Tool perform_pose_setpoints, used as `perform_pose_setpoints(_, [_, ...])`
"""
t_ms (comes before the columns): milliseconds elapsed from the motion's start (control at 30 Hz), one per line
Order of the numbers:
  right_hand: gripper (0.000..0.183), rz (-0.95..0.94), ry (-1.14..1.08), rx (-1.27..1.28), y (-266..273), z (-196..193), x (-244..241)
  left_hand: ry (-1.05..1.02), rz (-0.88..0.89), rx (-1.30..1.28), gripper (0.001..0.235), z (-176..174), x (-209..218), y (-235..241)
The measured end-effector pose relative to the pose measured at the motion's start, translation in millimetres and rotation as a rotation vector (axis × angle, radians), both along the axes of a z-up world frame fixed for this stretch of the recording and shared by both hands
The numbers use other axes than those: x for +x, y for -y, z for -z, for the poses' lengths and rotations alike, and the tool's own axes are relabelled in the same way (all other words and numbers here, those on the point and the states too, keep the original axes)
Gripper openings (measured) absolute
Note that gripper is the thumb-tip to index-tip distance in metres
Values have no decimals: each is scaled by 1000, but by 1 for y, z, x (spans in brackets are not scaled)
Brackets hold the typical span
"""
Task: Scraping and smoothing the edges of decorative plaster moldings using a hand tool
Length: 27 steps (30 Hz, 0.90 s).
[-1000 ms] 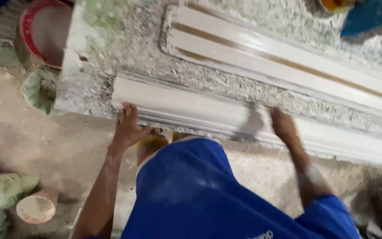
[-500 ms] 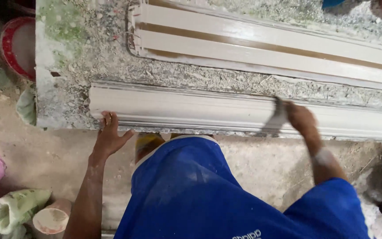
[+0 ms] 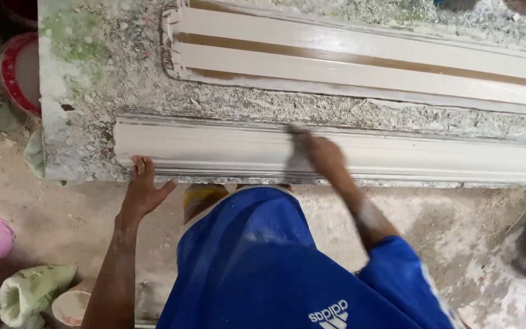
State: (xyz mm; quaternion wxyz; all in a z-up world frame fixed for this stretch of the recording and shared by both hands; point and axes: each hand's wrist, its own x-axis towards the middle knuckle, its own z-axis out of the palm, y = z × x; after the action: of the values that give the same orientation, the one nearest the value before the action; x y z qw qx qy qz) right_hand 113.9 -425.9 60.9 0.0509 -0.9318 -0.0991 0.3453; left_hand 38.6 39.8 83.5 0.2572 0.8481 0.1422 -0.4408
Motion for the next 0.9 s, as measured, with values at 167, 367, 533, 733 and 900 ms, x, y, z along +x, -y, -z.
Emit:
perform_pose_setpoints(167, [34,73,219,-298,249,16,-27,4,-57,-46,114,-5,-1,0])
perform_pose_setpoints(367, [34,-29,407,-193,293,81,-2,12,-124,-55,112,-1,-7,-4])
perform_pose_setpoints(533, [28,-224,397,246,-43,97,21,36,-178,-64,109,4,-9,-4])
perform_pose_setpoints(733, [21,-99,34,306,-294,47,33,69,-151,-31,109,20,-16,-2])
perform_pose_setpoints(900, [35,64,-52,270,-193,2,30,65,-141,-54,108,27,-20,-3])
